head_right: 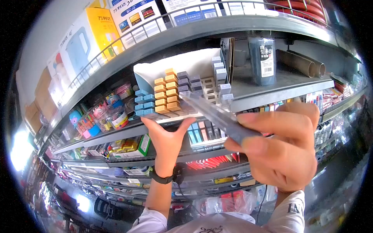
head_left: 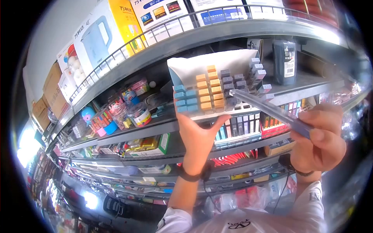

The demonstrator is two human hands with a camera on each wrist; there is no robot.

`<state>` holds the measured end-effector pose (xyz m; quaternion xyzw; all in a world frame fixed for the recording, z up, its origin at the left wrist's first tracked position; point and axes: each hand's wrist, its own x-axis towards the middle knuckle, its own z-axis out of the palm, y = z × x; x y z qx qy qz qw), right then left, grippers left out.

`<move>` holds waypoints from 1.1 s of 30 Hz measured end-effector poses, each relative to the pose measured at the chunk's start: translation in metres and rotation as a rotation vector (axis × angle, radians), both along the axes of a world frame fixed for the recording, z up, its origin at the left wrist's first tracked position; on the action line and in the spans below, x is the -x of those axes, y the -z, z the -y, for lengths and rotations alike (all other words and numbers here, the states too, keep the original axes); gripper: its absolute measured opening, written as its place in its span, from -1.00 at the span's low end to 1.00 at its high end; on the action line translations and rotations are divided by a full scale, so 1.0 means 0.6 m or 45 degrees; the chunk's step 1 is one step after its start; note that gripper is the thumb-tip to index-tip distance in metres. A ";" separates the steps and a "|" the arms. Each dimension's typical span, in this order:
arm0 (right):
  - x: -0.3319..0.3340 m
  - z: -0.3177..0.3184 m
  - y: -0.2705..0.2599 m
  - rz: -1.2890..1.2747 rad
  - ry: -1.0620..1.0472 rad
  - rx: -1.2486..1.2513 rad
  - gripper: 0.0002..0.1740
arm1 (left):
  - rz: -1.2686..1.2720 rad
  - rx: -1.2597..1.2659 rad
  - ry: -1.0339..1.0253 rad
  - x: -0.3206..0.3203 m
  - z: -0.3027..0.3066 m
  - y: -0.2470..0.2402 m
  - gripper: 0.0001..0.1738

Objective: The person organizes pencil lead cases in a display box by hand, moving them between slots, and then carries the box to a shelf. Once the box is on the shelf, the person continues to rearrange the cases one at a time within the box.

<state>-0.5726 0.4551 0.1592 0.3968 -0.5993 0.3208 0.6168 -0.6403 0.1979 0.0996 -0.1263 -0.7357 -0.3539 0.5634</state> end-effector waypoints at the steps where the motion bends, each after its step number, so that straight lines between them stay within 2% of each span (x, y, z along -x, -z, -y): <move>1: -0.002 0.001 0.003 -0.015 -0.031 0.025 -0.34 | -0.013 0.013 -0.006 0.001 0.001 0.000 0.24; 8: -0.010 0.000 0.000 0.022 0.035 -0.020 -0.33 | -0.004 0.021 -0.037 0.003 0.003 0.005 0.21; 17: 0.008 0.003 0.015 -0.145 -0.115 0.158 -0.33 | -0.058 0.046 -0.082 0.007 0.005 0.007 0.19; 24: 0.025 0.002 -0.010 -0.128 0.023 0.078 -0.40 | -0.023 0.053 -0.096 0.009 0.009 0.010 0.19; 32: 0.007 -0.007 0.010 -0.124 -0.050 0.115 -0.36 | -0.032 0.048 -0.089 0.008 0.007 0.011 0.19; 33: 0.005 -0.009 0.010 -0.115 -0.035 0.085 -0.41 | -0.031 0.043 -0.082 0.008 0.007 0.012 0.20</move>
